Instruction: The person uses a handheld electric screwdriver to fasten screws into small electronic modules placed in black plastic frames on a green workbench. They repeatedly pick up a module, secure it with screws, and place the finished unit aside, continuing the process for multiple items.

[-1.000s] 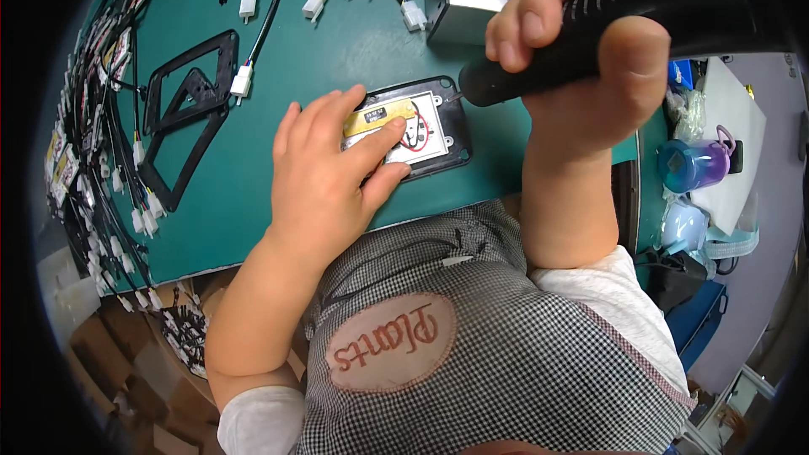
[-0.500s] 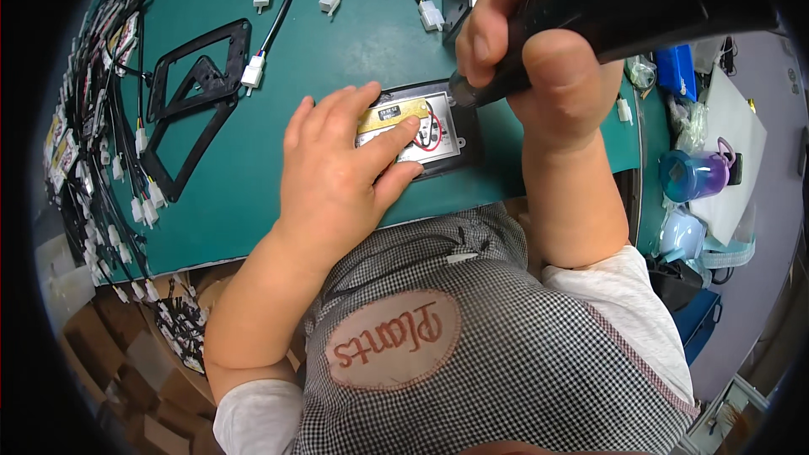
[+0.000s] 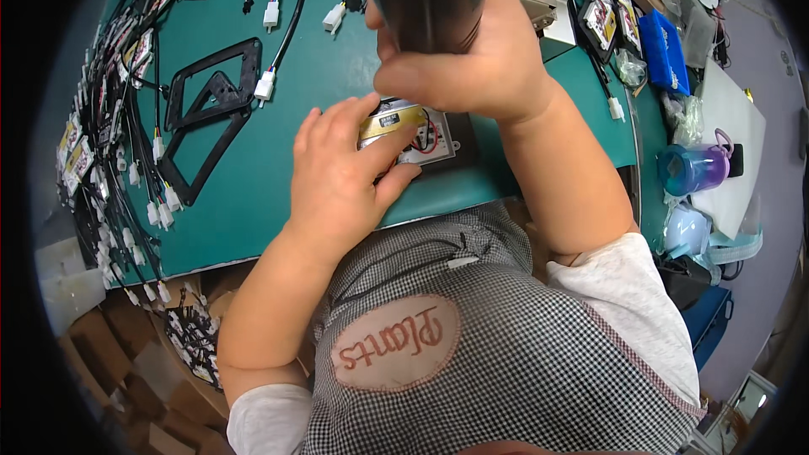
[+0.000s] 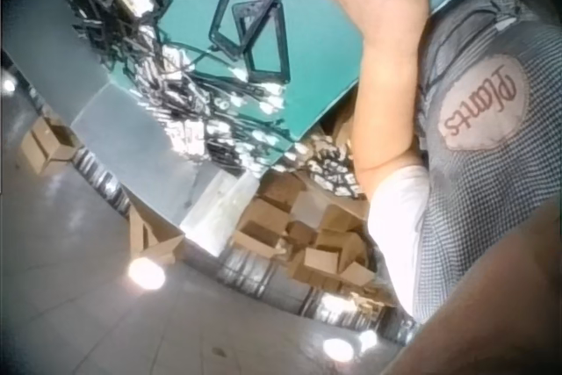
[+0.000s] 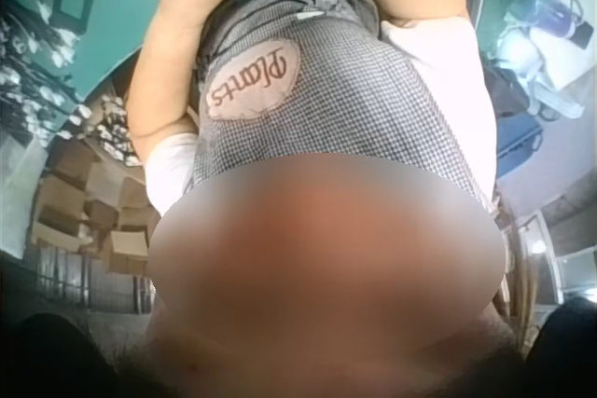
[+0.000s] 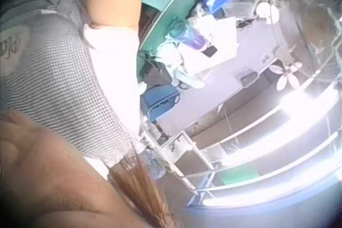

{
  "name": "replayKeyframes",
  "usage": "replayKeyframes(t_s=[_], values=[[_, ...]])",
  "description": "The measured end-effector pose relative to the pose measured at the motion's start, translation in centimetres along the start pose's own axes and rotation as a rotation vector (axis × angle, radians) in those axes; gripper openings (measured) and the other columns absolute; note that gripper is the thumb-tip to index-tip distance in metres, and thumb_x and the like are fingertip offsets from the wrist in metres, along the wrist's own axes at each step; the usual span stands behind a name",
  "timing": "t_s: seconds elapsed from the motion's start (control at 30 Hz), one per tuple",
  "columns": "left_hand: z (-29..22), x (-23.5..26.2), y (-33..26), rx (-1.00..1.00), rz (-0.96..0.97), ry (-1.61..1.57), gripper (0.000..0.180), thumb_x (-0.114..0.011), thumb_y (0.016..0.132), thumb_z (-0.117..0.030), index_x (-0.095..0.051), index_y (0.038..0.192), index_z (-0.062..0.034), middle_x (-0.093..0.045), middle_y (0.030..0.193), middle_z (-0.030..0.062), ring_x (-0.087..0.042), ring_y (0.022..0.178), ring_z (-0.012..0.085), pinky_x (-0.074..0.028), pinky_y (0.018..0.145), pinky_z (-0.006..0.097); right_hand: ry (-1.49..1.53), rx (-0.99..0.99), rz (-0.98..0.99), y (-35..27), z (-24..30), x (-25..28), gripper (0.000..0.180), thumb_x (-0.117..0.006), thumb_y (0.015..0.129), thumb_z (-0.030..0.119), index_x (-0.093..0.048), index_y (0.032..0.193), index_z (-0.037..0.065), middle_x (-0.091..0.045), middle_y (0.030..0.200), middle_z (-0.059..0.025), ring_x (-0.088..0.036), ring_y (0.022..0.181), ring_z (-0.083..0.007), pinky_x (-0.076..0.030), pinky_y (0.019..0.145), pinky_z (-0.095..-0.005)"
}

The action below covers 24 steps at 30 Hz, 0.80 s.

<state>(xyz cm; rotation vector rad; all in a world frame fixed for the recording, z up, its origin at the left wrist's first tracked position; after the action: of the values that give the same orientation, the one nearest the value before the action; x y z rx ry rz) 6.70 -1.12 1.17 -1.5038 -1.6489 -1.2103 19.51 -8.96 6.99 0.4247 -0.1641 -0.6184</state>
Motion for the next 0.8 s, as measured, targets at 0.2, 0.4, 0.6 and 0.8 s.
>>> replayKeyframes(t_s=[0.2, 0.4, 0.6, 0.8], values=[[-0.5, 0.4, -0.1, -0.037, -0.061, 0.026, 0.043, -0.078, 0.066, -0.025, -0.07, 0.107, -0.0166, -0.056, 0.12, 0.0132, -0.052, 0.113, 0.0331, -0.036, 0.099, 0.052, 0.079, -0.014, -0.099, -2.0, -0.3, 1.1, 0.041, -0.074, 0.073, 0.013, -0.051, 0.104, -0.002, -0.057, 0.071, -0.0089, -0.055, 0.054, -0.0148, -0.045, 0.047, -0.0258], [-0.5, 0.2, -0.1, -0.03, -0.054, 0.02, 0.042, -0.078, 0.068, -0.026, -0.07, 0.108, -0.0176, -0.054, 0.126, 0.0143, -0.051, 0.117, 0.0331, -0.034, 0.102, 0.053, 0.009, 0.226, -0.362, -5.4, 1.3, 2.4, 0.048, -0.075, 0.08, 0.03, -0.046, 0.108, 0.003, -0.054, 0.069, -0.0093, -0.054, 0.055, -0.0184, -0.046, 0.051, -0.0298], [-0.3, -0.1, -0.2, -0.037, -0.071, 0.007, 0.042, -0.078, 0.067, -0.025, -0.07, 0.107, -0.017, -0.055, 0.126, 0.0155, -0.051, 0.116, 0.0336, -0.034, 0.102, 0.052, 0.094, 0.338, -0.651, -5.3, 5.7, 8.1, 0.042, -0.059, 0.086, 0.047, -0.054, 0.103, 0.009, -0.055, 0.072, -0.0073, -0.054, 0.058, -0.0205, -0.048, 0.059, -0.0358], [-0.3, 0.0, 0.0, -0.039, -0.063, 0.0, 0.041, -0.079, 0.067, -0.025, -0.071, 0.107, -0.0165, -0.055, 0.126, 0.0154, -0.051, 0.116, 0.0342, -0.034, 0.102, 0.052, 0.047, 0.45, -0.737, -3.8, 8.3, 9.5, 0.042, -0.064, 0.086, 0.044, -0.054, 0.101, 0.007, -0.053, 0.069, -0.0037, -0.053, 0.056, -0.0161, -0.047, 0.055, -0.0282]])
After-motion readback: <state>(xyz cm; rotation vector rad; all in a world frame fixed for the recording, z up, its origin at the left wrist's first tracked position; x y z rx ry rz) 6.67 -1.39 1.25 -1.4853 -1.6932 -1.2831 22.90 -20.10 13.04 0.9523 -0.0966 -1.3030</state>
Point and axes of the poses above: each hand's wrist, its own y-axis towards the middle knuckle, its own x-axis out of the back of the hand, z = x × y, the point moved 6 cm from there along y, towards the middle knuckle
